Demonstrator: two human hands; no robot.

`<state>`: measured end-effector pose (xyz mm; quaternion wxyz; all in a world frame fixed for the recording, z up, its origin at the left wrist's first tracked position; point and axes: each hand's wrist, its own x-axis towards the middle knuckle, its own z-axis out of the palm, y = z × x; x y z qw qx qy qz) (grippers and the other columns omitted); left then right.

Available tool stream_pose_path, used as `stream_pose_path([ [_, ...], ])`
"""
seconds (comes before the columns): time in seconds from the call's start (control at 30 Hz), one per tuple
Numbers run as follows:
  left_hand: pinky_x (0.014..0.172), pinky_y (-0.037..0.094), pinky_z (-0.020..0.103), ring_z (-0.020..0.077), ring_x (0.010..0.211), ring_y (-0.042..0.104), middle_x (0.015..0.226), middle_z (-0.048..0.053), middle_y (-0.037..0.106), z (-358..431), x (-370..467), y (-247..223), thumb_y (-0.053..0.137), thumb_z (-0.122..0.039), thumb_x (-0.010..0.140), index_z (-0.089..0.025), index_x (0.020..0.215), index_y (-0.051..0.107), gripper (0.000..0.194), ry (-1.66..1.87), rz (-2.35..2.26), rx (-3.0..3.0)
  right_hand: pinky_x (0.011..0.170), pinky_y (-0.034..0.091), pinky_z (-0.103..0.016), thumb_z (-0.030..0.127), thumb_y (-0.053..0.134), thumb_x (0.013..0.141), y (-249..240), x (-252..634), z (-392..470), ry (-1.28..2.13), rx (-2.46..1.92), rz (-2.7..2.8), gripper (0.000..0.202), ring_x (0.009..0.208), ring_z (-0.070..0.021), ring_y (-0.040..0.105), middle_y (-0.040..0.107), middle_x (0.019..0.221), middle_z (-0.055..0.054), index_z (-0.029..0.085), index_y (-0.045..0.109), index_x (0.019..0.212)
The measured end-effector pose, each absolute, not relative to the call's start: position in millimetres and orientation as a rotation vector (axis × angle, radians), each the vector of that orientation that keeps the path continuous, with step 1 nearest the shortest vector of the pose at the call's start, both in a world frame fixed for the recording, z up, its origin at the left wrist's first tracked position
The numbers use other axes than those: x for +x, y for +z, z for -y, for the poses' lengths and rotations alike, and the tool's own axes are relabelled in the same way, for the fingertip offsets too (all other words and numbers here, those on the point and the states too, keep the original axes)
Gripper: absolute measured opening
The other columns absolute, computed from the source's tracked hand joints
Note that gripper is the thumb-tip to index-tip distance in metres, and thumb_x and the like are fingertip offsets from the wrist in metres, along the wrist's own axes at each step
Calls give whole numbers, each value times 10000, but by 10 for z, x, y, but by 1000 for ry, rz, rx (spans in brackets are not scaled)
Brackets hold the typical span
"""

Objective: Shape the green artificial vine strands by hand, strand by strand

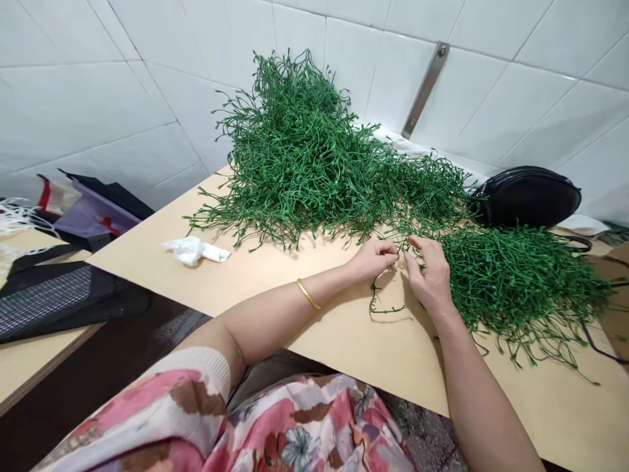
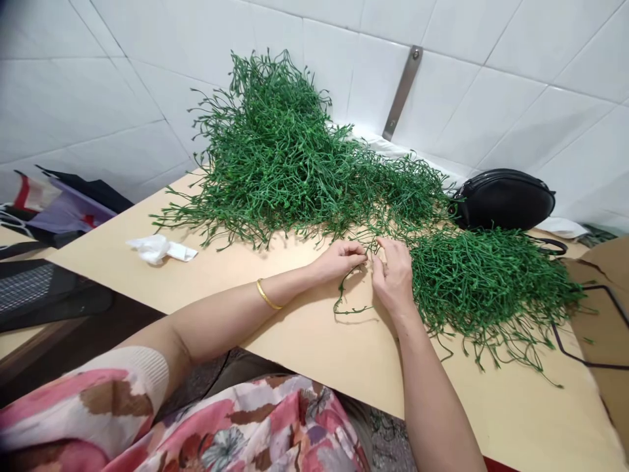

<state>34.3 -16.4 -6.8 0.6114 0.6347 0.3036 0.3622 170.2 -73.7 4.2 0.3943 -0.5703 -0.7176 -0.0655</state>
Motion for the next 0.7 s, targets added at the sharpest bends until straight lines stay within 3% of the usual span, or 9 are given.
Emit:
stream_pose_path([
  [0.2,454,322,175,51,458,457,555,-7,550,193,311,39,503,-134,733,-121,636,529,101,787,-784,1258,819,416,-388,219,472,804,4,1719,723,-216,-1539,1807,155,909,-238,517,610,912,-111,158,559,916],
  [0.47,538,361,188,49,507,460,536,-23,534,182,336,-13,546,-101,676,-112,595,556,82,884,-746,1267,807,383,-409,281,537,768,-83,1783,686,-138,-1631,1876,290,935,-254,497,628,989,-90,190,571,1041],
  [0.7,561,383,202,72,491,500,482,-23,546,174,346,13,488,-9,630,-127,689,557,149,850,-819,1207,786,380,-387,135,454,781,-69,1773,701,-161,-1613,1911,295,884,-227,501,646,909,-65,191,611,1024],
])
